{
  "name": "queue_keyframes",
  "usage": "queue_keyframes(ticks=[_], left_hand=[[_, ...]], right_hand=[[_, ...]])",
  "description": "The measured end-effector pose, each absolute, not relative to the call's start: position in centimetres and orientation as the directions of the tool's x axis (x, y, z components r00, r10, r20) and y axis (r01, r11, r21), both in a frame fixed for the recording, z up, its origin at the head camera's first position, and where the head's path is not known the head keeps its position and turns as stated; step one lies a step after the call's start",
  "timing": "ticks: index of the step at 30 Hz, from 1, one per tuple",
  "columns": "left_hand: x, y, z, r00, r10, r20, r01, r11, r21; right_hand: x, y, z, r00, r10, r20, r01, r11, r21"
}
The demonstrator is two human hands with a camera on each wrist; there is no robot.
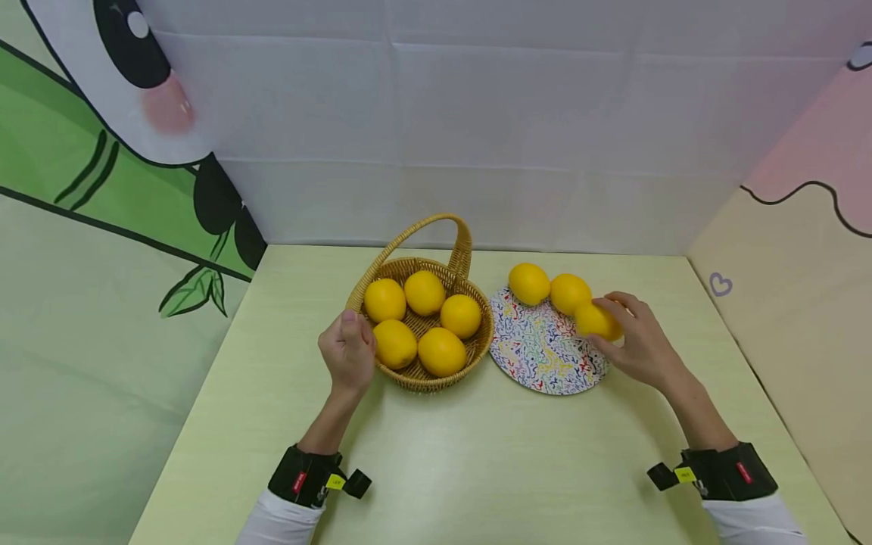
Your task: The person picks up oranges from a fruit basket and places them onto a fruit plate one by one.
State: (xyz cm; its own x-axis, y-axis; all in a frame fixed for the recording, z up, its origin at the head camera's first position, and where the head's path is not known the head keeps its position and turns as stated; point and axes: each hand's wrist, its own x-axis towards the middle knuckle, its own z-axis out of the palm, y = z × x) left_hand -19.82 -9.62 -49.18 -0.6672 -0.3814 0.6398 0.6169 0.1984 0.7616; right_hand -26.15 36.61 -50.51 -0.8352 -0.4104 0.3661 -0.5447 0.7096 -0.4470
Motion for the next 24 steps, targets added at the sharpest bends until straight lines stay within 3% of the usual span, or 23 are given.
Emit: queue_keyframes(ticks=[24], left_hand=[[-19.7,-9.6,-49.1,-0.67,-0.383,0.635,0.608,0.206,0.766]], right_hand=[[-26.5,37.4,-52.8,-0.871,-0.41,0.27,-0.491,0.745,-0.452]])
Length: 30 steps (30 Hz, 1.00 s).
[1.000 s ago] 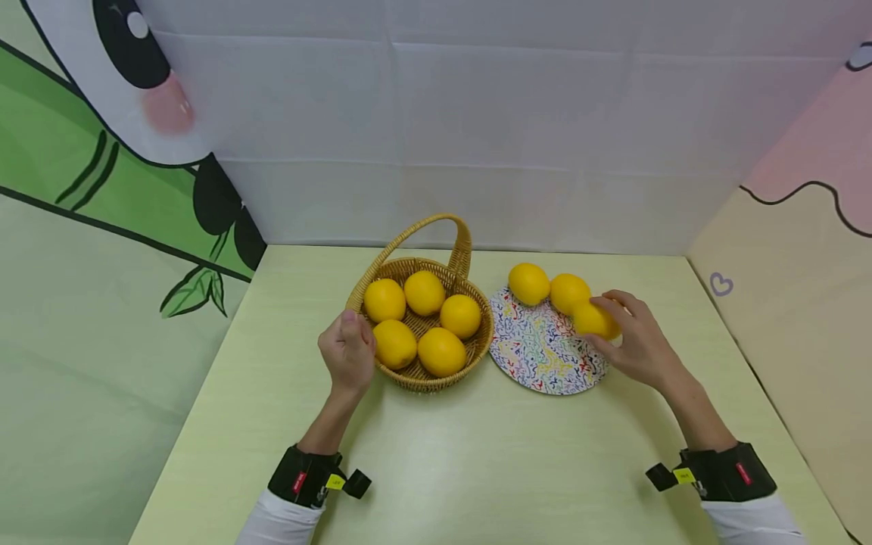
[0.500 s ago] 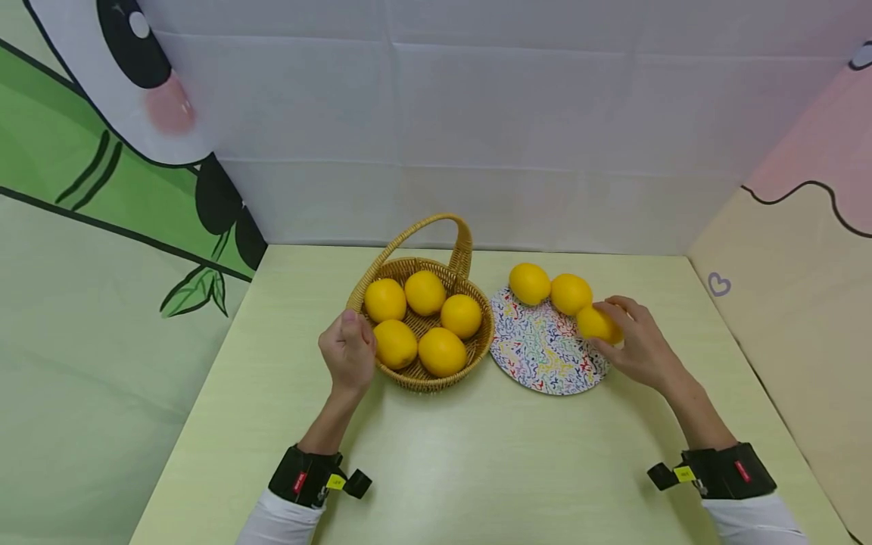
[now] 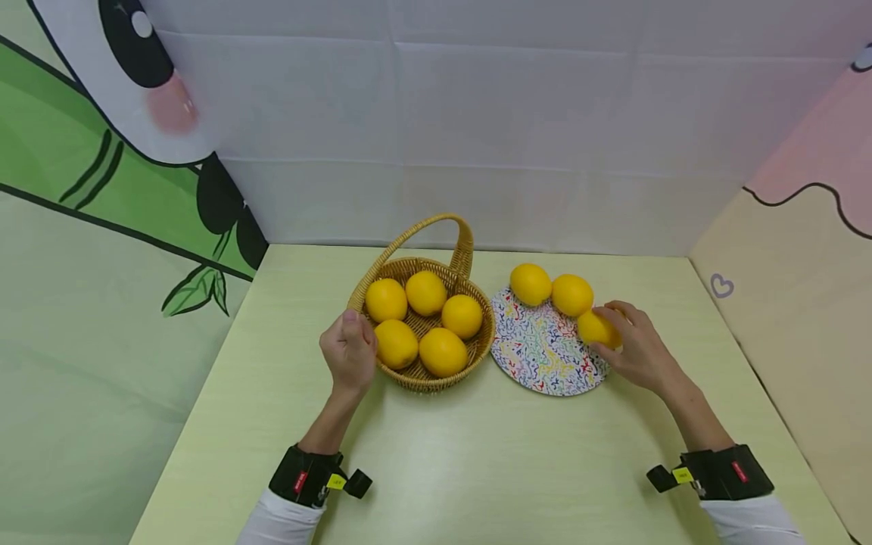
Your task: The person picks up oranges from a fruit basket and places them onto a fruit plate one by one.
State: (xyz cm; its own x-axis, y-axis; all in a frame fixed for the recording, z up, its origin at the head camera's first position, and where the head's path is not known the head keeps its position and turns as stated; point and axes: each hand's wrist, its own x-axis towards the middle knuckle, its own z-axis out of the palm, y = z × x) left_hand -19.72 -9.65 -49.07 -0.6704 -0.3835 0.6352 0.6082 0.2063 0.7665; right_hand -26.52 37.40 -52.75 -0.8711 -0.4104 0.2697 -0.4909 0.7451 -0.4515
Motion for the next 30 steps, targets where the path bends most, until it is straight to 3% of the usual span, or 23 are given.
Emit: queue_keyframes(ticks=[30], left_hand=[[-19.71,-9.58,-48.94,-0.661,-0.381,0.647,0.616,0.217,0.757]], right_hand=[[-26.35,37.92,-52.42,-0.9,-0.382,0.211,-0.436,0.774,-0.459]])
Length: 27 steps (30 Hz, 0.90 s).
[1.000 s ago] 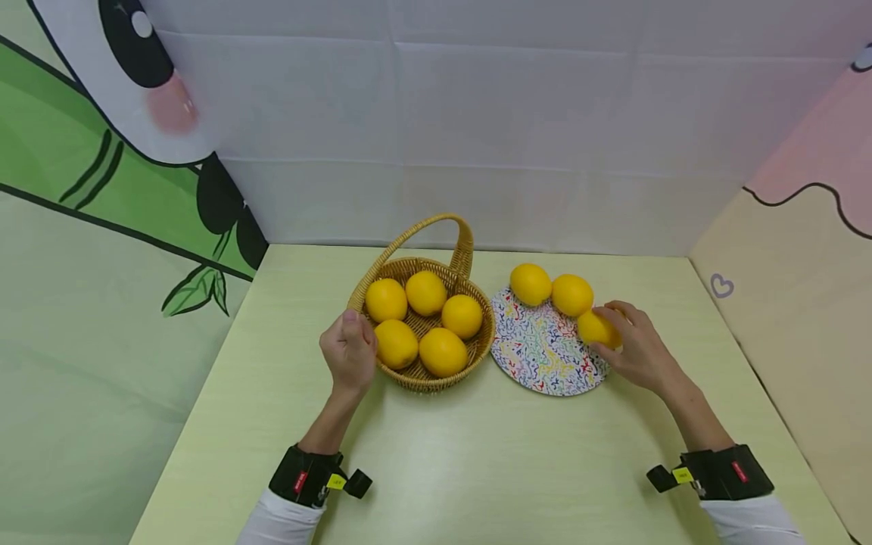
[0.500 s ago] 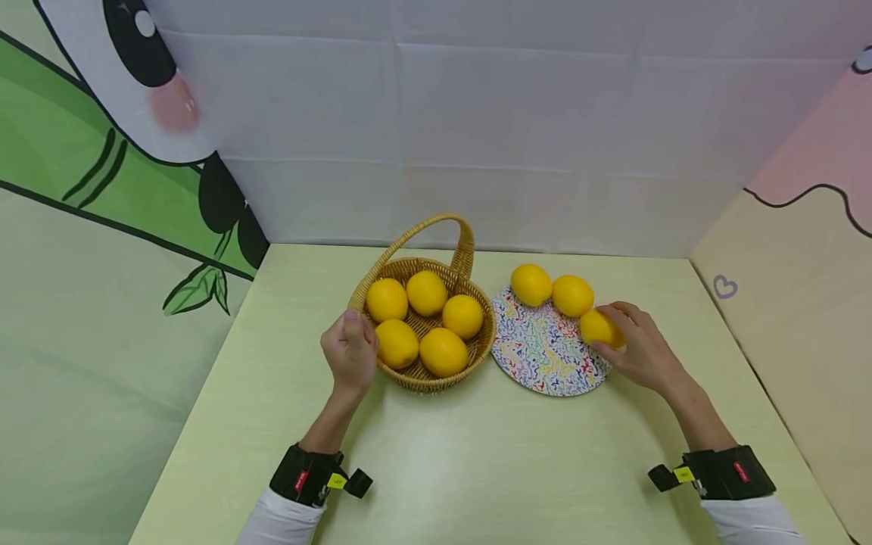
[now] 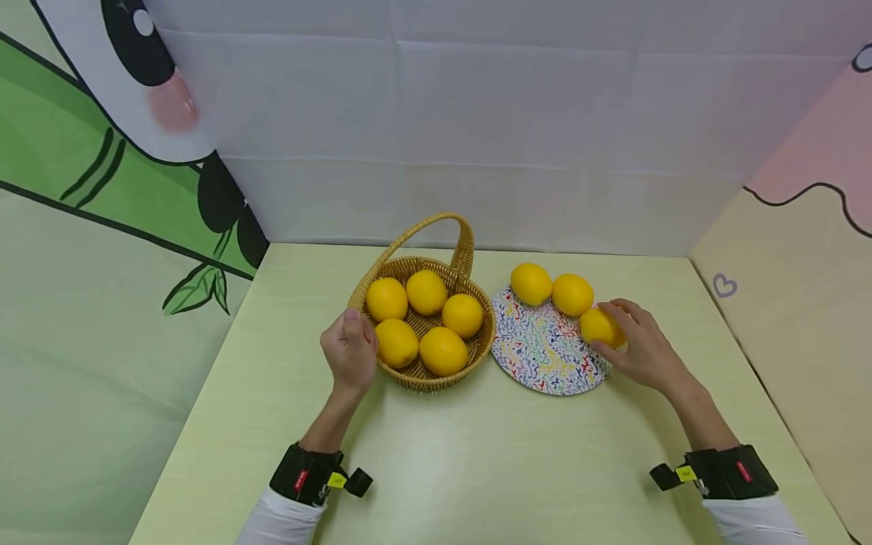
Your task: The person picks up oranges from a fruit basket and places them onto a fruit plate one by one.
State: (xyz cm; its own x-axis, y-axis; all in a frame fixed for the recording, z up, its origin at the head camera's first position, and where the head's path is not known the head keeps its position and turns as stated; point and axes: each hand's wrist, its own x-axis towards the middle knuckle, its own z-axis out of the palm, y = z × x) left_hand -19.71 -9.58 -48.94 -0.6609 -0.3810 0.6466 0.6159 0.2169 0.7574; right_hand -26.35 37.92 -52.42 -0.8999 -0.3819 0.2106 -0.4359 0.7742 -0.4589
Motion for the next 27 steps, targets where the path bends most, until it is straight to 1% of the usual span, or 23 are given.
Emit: queue_keyframes(ticks=[6,15,19,27], left_hand=[[-19.69,-9.57,-48.85,-0.664,-0.381,0.644,0.611,0.219,0.76],[-19.59,-9.56,-48.79,-0.668,-0.378,0.641,0.605,0.225,0.764],[-19.6,-9.53,-48.81,-0.67,-0.38,0.638,0.603,0.221,0.766],[-19.62,-9.61,-48.93,-0.672,-0.383,0.634,0.599,0.223,0.769]], right_hand=[[-26.38,37.99,-52.25,-0.907,-0.376,0.19,-0.421,0.785,-0.455],[-26.35,38.06,-51.98,-0.934,-0.352,0.058,-0.339,0.823,-0.455],[-26.32,38.12,-52.12,-0.935,-0.351,0.056,-0.338,0.83,-0.444],[-26.31,38.18,-52.17,-0.929,-0.355,0.1,-0.361,0.822,-0.44]])
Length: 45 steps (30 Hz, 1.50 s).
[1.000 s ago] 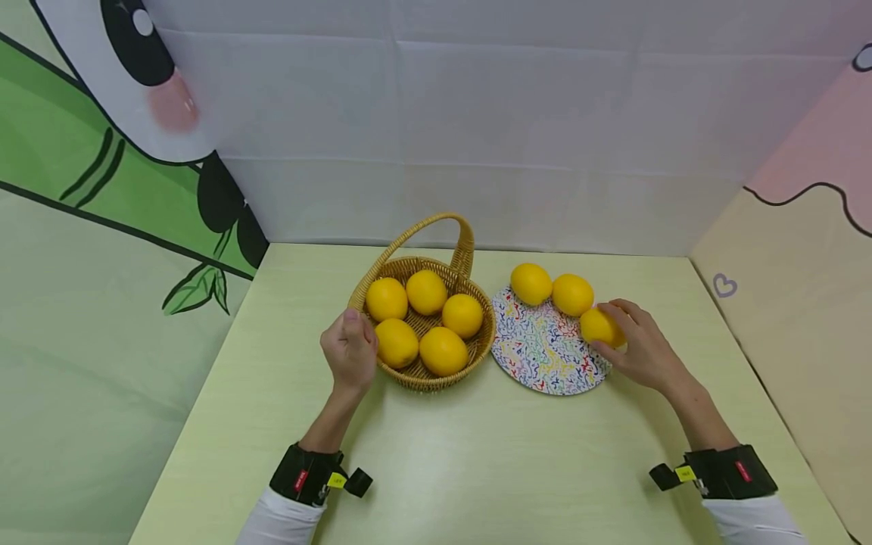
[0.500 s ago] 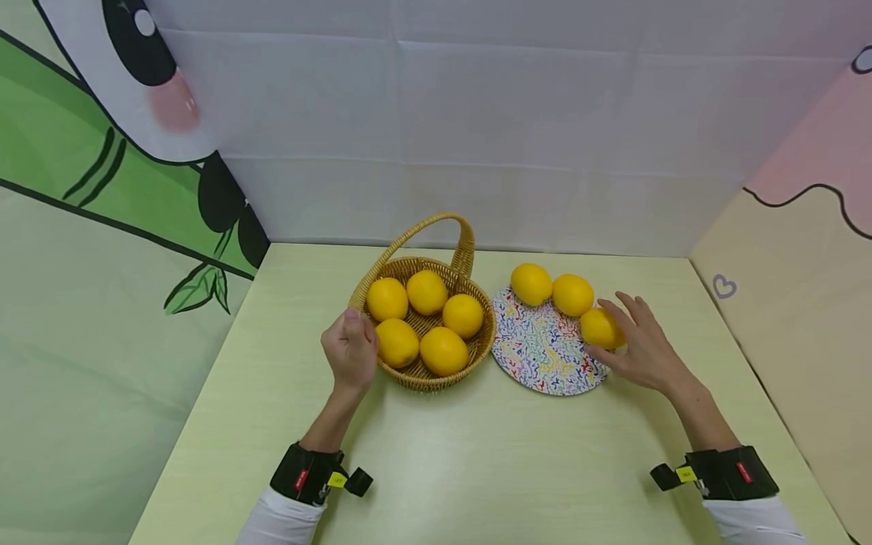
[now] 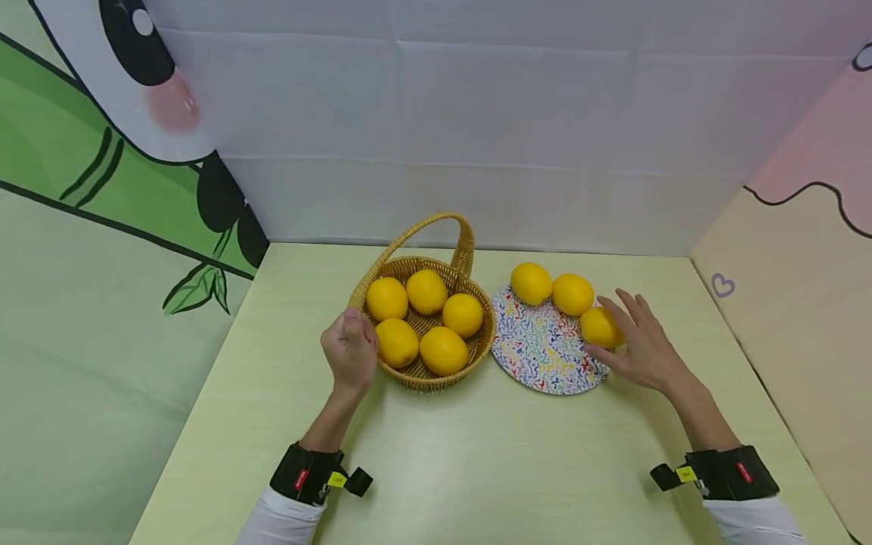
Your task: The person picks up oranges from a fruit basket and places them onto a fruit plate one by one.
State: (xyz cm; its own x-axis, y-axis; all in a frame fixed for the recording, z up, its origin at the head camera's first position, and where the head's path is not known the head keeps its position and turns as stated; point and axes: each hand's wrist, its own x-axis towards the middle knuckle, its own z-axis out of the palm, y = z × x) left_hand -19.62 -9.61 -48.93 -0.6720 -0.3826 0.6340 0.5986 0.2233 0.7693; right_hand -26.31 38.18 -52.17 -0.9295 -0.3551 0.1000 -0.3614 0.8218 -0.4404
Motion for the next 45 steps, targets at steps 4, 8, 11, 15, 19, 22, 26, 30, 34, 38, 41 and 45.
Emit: queue_keyframes(ticks=[4,8,11,15,19,22,26,30,34,38,41,45], left_hand=[[-19.6,-9.7,-49.0,-0.674,-0.384,0.632,0.596,0.223,0.771],[-19.6,-9.7,-49.0,-0.672,-0.385,0.632,0.596,0.226,0.771],[-19.6,-9.7,-49.0,-0.67,-0.383,0.636,0.599,0.228,0.768],[-19.6,-9.7,-49.0,-0.669,-0.38,0.639,0.601,0.229,0.766],[-19.5,-9.7,-49.0,-0.667,-0.384,0.638,0.6,0.231,0.766],[-19.6,-9.7,-49.0,-0.667,-0.384,0.638,0.601,0.228,0.766],[-19.6,-9.7,-49.0,-0.669,-0.38,0.639,0.605,0.22,0.765],[-19.7,-9.7,-49.0,-0.668,-0.379,0.64,0.61,0.215,0.763],[-19.7,-9.7,-49.0,-0.667,-0.381,0.64,0.61,0.215,0.763],[-19.7,-9.7,-49.0,-0.665,-0.382,0.641,0.609,0.219,0.762],[-19.7,-9.7,-49.0,-0.667,-0.381,0.64,0.605,0.225,0.764],[-19.7,-9.6,-48.9,-0.672,-0.379,0.636,0.599,0.228,0.768]], right_hand=[[-26.3,38.1,-51.9,-0.927,-0.358,0.112,-0.369,0.821,-0.435],[-26.3,38.1,-51.7,-0.926,-0.36,0.117,-0.374,0.826,-0.421],[-26.3,38.0,-51.6,-0.926,-0.361,0.115,-0.374,0.828,-0.417],[-26.3,37.9,-51.4,-0.924,-0.365,0.114,-0.378,0.826,-0.419],[-26.4,37.5,-51.0,-0.918,-0.376,0.127,-0.393,0.821,-0.413],[-26.5,37.1,-50.8,-0.912,-0.388,0.133,-0.407,0.816,-0.411],[-26.5,36.2,-50.3,-0.902,-0.411,0.133,-0.428,0.808,-0.405],[-26.6,35.2,-49.7,-0.891,-0.433,0.134,-0.45,0.803,-0.391],[-26.7,34.0,-49.0,-0.88,-0.456,0.131,-0.469,0.792,-0.391],[-26.8,32.5,-48.2,-0.86,-0.49,0.139,-0.502,0.769,-0.395],[-26.9,31.5,-47.9,-0.842,-0.516,0.158,-0.533,0.75,-0.391],[-26.9,30.1,-47.6,-0.815,-0.552,0.176,-0.574,0.727,-0.377]])
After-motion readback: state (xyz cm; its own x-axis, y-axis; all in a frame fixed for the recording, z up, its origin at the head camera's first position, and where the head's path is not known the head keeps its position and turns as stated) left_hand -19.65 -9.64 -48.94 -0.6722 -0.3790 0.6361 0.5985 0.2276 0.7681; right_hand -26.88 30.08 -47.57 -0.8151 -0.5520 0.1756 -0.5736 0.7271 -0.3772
